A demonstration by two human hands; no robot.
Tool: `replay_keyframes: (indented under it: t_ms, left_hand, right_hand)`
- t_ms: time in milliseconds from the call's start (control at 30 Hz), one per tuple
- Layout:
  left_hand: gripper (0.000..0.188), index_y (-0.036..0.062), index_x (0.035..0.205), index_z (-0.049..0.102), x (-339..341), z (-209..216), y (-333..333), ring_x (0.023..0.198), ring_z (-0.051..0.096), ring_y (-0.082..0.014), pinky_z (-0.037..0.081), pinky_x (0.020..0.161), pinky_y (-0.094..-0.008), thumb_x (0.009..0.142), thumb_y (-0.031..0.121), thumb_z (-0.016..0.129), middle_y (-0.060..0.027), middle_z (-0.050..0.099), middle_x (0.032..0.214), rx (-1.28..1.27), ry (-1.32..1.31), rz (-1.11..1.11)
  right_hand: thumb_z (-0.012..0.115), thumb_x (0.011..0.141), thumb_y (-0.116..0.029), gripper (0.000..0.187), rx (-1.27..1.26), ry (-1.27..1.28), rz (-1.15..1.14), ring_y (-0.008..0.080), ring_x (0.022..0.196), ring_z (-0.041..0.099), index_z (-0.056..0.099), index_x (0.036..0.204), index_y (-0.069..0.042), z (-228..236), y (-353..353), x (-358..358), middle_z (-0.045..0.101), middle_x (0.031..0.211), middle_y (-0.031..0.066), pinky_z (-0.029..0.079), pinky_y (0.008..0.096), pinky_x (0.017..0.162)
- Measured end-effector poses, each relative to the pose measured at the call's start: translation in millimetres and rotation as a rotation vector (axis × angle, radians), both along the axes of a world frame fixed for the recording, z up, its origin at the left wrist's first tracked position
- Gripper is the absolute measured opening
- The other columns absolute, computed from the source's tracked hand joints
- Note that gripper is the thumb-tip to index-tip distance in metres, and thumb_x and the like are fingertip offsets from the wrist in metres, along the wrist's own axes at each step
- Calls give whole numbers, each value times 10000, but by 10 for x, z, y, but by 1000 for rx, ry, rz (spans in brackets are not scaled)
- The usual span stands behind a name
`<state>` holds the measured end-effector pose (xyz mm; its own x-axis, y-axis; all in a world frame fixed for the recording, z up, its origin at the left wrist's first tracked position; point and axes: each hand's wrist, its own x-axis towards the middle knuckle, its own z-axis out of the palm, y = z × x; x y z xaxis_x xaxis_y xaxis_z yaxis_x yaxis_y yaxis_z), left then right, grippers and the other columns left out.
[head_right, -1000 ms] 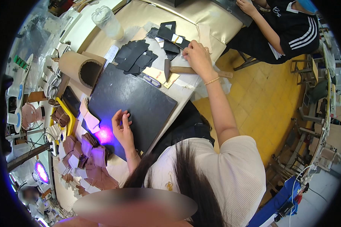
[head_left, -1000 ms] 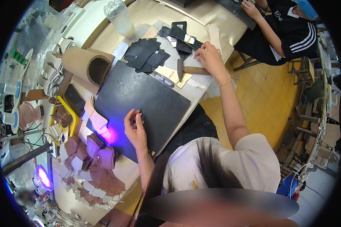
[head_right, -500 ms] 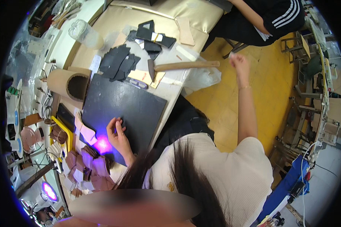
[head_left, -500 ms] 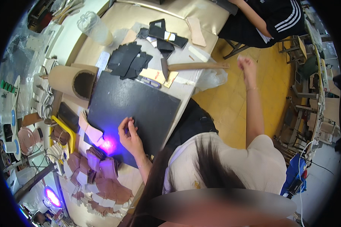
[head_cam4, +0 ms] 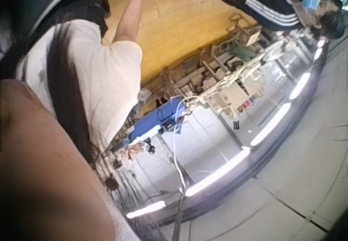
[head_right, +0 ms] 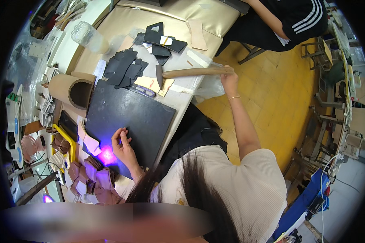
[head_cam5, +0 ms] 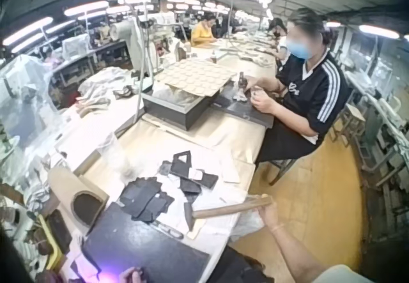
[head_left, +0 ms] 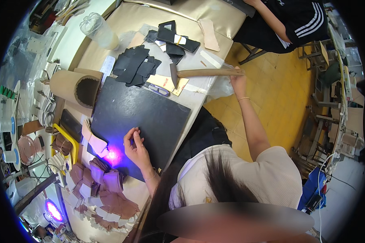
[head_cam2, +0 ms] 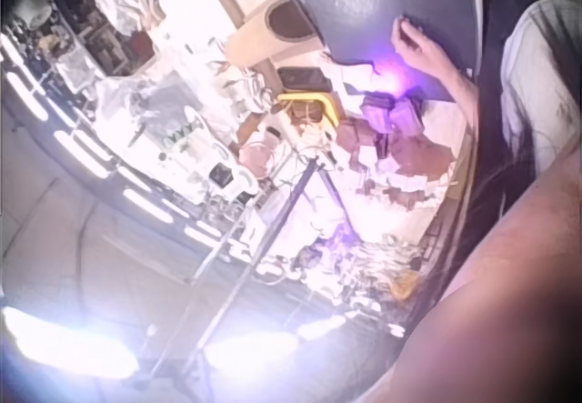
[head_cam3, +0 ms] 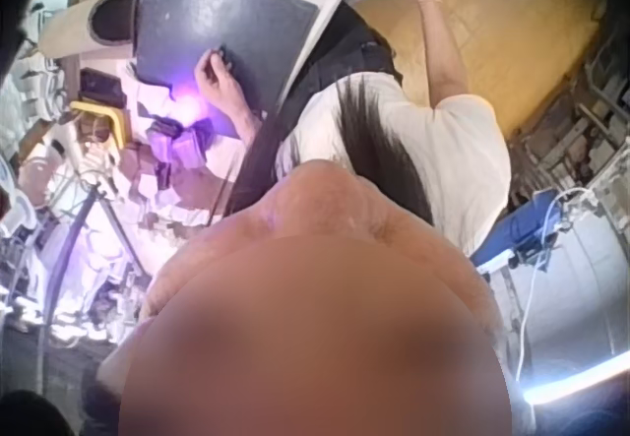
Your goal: The person assembles small leather components by hand, aligning black and tan pieces on a work surface, pressing them together, and stacking the finished units. The person repeatedly picks up pieces, aligns edges, and places completed assemblies aside.
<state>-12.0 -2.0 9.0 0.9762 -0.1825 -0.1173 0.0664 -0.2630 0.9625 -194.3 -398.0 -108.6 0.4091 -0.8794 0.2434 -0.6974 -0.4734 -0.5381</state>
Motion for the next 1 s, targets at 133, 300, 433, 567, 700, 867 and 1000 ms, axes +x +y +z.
replay_keyframes:
  t_ms: [133,300,433,567,700,867,1000]
  left_hand:
    - [170,30,1106,654,2,8,-12,954,653,-138,527,728,-250,992,133,583,-61,671,1062,11,1,8]
    - [171,27,1103,655,10,14,-17,947,655,-139,530,725,-249,992,136,586,-63,673,1056,5,-9,-7]
    - [174,23,1106,653,1,7,-6,944,657,-140,532,723,-250,992,137,588,-69,677,1055,-22,-4,1]
    - [175,23,1111,651,0,6,-7,938,661,-141,534,720,-248,992,135,588,-73,680,1056,-16,-3,3]
    - [159,22,1105,654,-2,6,-16,928,663,-138,539,711,-244,990,106,583,-71,680,1049,-39,-14,0]
    - [169,21,1118,646,4,5,-8,944,661,-136,539,716,-245,995,115,579,-72,684,1054,-36,-25,-9]
    - [175,21,1117,646,14,-4,9,953,661,-137,539,725,-246,997,129,579,-67,687,1052,-13,-32,-31]
  right_hand:
    - [694,821,-83,96,-62,-47,16,339,711,650,619,881,-68,-12,-103,15,640,737,152,515,386,653]
    - [720,835,-155,138,97,-261,16,314,694,653,611,831,-71,126,-53,42,660,728,126,509,366,646]
    - [736,856,-226,208,90,-178,-13,294,724,673,602,845,-67,214,0,72,673,738,114,509,368,653]
    - [737,865,-241,252,99,-141,-80,280,744,685,578,998,-96,215,-1,80,687,753,111,511,369,666]
    - [767,826,-144,293,165,-287,-40,203,671,617,592,1046,-62,184,-59,32,687,949,94,497,323,684]
    - [807,728,-76,837,47,52,286,329,1219,542,398,1444,-216,475,-261,-188,453,1399,190,508,382,909]
    - [815,676,12,1092,65,576,250,395,1469,214,222,1559,-234,1056,-412,-296,21,1627,184,423,433,1083]
